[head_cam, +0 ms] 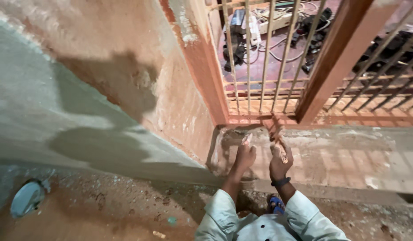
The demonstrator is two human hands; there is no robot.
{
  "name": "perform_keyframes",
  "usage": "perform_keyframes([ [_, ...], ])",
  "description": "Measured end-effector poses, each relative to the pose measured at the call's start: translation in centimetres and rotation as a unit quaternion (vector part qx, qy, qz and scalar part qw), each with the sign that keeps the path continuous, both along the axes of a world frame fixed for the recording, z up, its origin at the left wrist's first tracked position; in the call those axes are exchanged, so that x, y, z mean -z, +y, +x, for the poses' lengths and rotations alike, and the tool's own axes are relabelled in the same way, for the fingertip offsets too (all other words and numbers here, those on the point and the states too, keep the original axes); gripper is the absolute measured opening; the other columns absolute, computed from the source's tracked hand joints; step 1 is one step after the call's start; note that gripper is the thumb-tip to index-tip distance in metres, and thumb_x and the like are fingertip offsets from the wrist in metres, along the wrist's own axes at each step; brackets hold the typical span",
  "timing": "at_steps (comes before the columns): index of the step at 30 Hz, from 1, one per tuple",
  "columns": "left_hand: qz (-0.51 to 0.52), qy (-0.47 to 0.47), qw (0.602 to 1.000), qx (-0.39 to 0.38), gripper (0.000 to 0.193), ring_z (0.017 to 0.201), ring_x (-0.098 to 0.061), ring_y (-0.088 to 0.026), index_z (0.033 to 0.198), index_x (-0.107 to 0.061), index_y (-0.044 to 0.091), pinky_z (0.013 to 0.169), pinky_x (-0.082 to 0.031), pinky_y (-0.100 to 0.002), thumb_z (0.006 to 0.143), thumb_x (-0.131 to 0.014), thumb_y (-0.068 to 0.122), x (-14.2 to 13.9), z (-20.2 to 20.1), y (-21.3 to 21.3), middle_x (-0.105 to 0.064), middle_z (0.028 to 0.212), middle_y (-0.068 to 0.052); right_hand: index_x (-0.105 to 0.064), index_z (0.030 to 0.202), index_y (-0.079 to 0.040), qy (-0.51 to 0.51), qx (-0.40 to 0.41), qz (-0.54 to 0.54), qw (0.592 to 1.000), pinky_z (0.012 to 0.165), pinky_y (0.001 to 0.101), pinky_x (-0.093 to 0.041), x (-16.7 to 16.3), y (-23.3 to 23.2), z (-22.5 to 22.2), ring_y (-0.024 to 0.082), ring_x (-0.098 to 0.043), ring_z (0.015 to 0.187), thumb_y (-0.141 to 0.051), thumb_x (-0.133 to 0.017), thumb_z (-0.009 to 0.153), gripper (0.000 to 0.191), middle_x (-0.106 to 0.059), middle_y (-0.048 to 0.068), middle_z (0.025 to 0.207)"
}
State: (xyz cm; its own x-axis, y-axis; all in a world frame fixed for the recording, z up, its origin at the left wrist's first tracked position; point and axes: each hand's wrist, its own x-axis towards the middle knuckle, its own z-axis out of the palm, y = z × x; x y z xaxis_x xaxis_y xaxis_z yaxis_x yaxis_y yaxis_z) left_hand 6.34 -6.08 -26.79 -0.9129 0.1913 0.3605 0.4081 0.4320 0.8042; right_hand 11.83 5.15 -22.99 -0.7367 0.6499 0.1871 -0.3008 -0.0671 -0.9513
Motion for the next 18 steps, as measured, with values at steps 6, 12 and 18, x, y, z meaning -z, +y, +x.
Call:
perform_keyframes([
  [6,-0.002,-0.128,0.992,0.021,0.038,0.099,-0.062,-0.051,0.123,-0.058,-0.012,0.086,-0.051,-0.052,0.096,-0.052,0.014,0.9,0.8,-0.5,-0.064,0.102,-0.037,-0.068,0.122,0.001,-0.017,0.107,0.237,0.965,0.085,0.0366,-0.053,-1.0,-0.6,1.8,0.024,-0.068,0.095,-0.009,-0.062,0.106,0.020,-0.071,0.016,0.103],
  [12,0.103,-0.057,0.993,0.018,0.056,0.121,-0.063,-0.042,0.144,-0.050,-0.009,0.101,-0.048,-0.046,0.092,-0.051,0.011,-1.2,1.2,-2.8,-0.063,0.131,-0.032,-0.072,0.114,-0.007,-0.021,-0.044,0.359,0.932,0.079,0.0439,-0.055,-1.2,-2.2,-0.2,0.038,-0.070,0.093,-0.009,-0.065,0.097,0.019,-0.072,0.021,0.101],
  [18,0.120,-0.185,0.974,-0.046,0.058,0.114,-0.066,-0.036,0.143,-0.050,-0.003,0.098,-0.051,-0.043,0.090,-0.050,0.020,-1.7,1.5,-4.1,-0.067,0.121,-0.028,-0.071,0.102,-0.008,-0.095,-0.195,0.366,0.905,0.070,0.0467,-0.053,-1.7,-3.5,-1.4,0.043,-0.068,0.086,-0.011,-0.070,0.092,0.010,-0.070,0.022,0.090],
])
